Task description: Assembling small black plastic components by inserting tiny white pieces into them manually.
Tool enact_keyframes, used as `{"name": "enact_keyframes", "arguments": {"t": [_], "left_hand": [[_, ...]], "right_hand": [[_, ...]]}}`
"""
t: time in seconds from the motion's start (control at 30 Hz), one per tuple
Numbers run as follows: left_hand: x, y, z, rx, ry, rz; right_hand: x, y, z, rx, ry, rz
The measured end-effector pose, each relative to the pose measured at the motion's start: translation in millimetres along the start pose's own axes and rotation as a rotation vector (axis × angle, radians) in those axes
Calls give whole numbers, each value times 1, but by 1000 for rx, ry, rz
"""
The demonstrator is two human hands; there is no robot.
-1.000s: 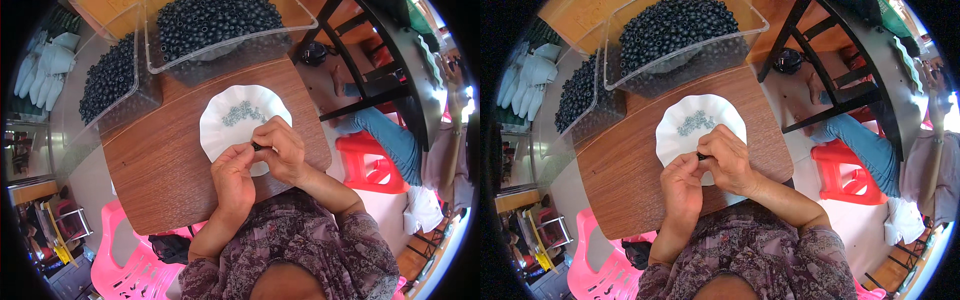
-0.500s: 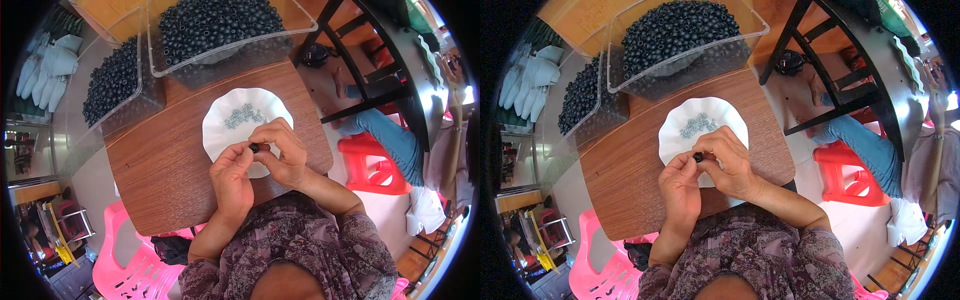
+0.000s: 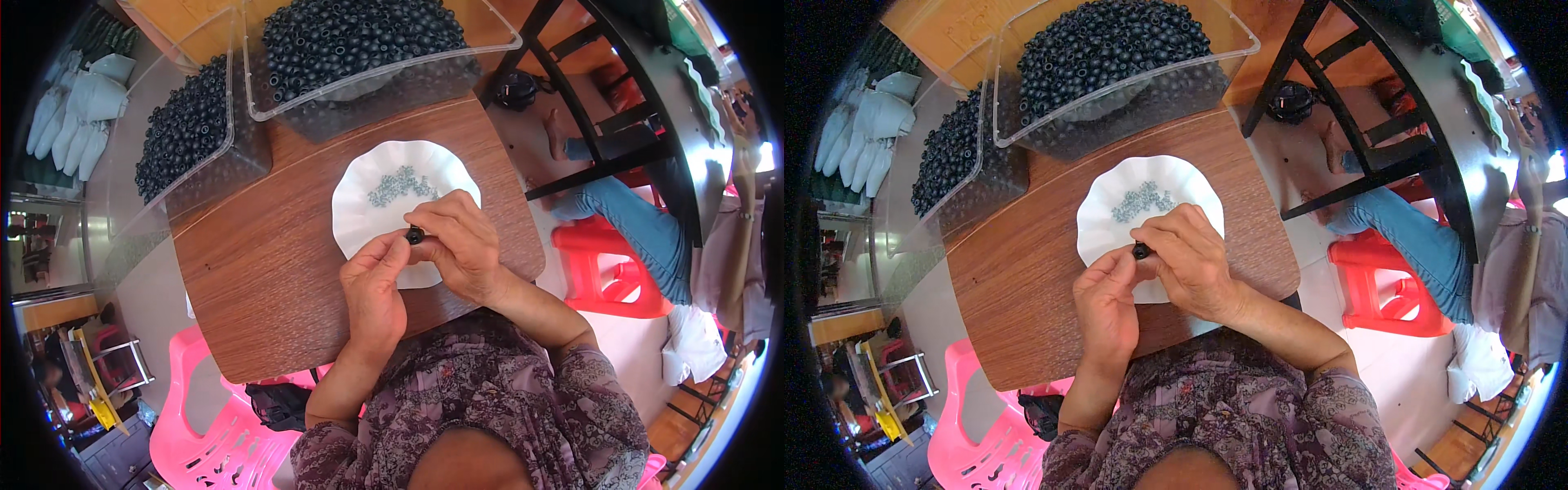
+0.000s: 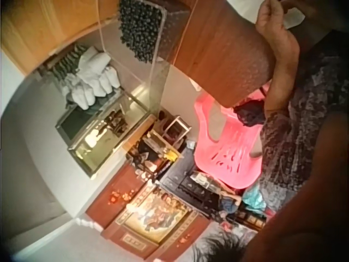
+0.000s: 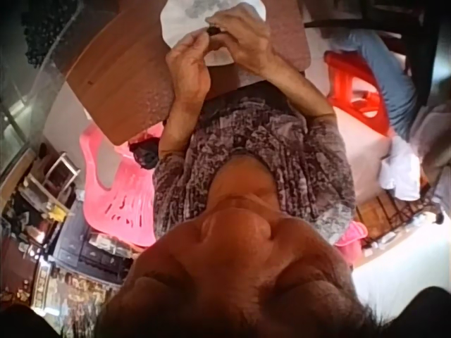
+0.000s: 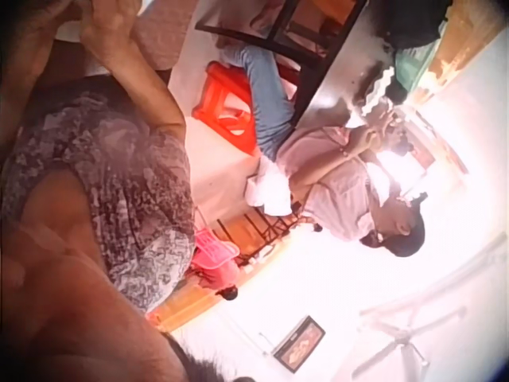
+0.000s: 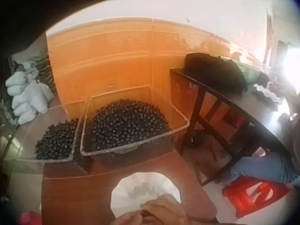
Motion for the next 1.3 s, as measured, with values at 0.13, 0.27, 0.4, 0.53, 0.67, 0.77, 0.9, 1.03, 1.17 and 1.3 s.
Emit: {"name": "enact_keyframes", "arguments": {"t": [0.13, 0.27, 0.4, 0.53, 0.67, 0.77, 0.9, 1.03, 1.17, 1.3], "left_hand": [[-1, -6, -1, 40, -13, 94], [2, -17, -3, 85, -26, 84], [4, -20, 1, 98, -2, 81], [2, -16, 3, 75, 1, 63], [-3, -13, 1, 74, -20, 77], [-6, -9, -1, 42, -61, -24], [1, -17, -7, 90, 21, 53], [-9, -39, -22, 157, 2, 230], [-16, -129, -35, 530, -138, 736], [-18, -209, -32, 822, -352, 992]], "right_hand": [[0, 7, 2, -65, 8, -20], [-1, 14, 5, -111, -16, -5], [2, 9, 5, -115, -12, -25], [4, 7, 3, -108, -11, -22], [8, 2, 0, -86, -11, 32], [7, 2, 1, -53, -30, 57], [10, 14, -1, -57, 11, -27], [11, 10, -8, 81, 92, 79], [-6, -19, -3, 144, 56, -25], [3, -28, 12, 110, 149, -157]]}}
Point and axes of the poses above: each hand's wrist, its own z-axis towards the middle knuckle, its own x-axis out of the palm, y = z × x, the point moved 10 cm from there along z, towards the middle knuckle, and after that the axes turned 10 degrees about y, right-handed, at the moved point
